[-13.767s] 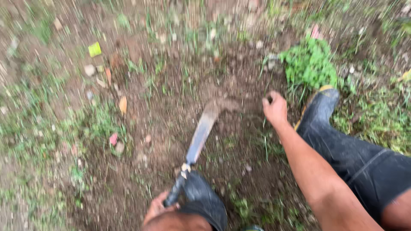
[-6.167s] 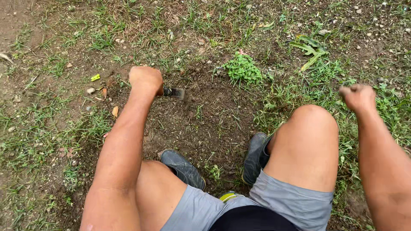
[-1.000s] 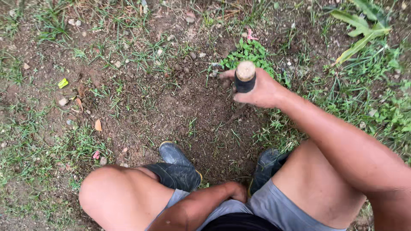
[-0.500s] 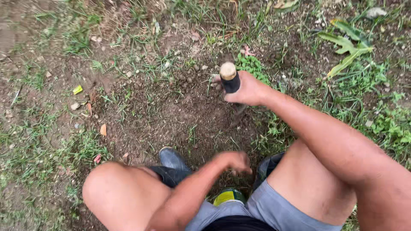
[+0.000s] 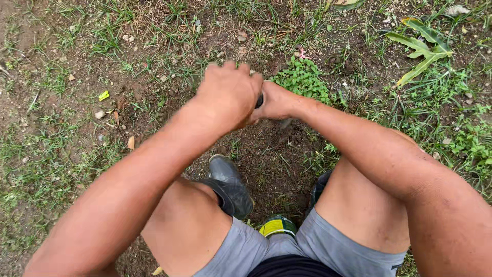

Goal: The person clears grass and weeds from a patch of dirt using a brush hook and by pulling them by hand.

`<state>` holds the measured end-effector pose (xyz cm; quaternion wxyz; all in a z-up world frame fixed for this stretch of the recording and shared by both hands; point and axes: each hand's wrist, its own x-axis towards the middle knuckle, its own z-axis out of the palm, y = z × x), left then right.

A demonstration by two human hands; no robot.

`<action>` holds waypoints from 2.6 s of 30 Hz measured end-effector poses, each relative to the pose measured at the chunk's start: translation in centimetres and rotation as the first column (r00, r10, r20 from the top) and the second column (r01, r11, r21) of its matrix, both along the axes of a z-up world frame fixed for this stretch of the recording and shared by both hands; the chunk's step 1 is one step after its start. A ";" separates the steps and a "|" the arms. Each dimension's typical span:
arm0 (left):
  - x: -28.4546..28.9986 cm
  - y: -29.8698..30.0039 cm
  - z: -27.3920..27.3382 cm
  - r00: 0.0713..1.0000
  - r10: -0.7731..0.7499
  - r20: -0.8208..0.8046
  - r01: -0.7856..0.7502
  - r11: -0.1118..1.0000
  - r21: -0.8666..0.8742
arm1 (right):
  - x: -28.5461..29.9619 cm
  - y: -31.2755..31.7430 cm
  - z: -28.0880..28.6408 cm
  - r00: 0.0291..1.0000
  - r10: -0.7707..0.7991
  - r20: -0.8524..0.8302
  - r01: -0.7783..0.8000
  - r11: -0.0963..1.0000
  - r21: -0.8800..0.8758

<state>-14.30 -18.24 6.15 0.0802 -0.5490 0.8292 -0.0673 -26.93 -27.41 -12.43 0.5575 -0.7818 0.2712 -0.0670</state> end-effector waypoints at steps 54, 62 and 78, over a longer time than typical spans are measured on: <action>21.0 25.7 -37.2 0.268 0.962 -0.056 -0.422 0.169 0.890 | -6.1 -3.6 -30.6 0.576 -0.680 -0.453 0.391 0.716 -0.578; 19.4 23.6 -38.6 0.264 0.940 -0.215 -0.394 0.309 0.866 | -8.1 -5.1 -26.4 0.549 -0.793 -0.265 0.591 0.592 -0.548; 18.4 20.1 -40.1 0.345 0.938 -0.042 -0.564 0.243 0.789 | -10.6 -10.7 -34.7 0.608 -0.716 -0.343 0.469 0.672 -0.573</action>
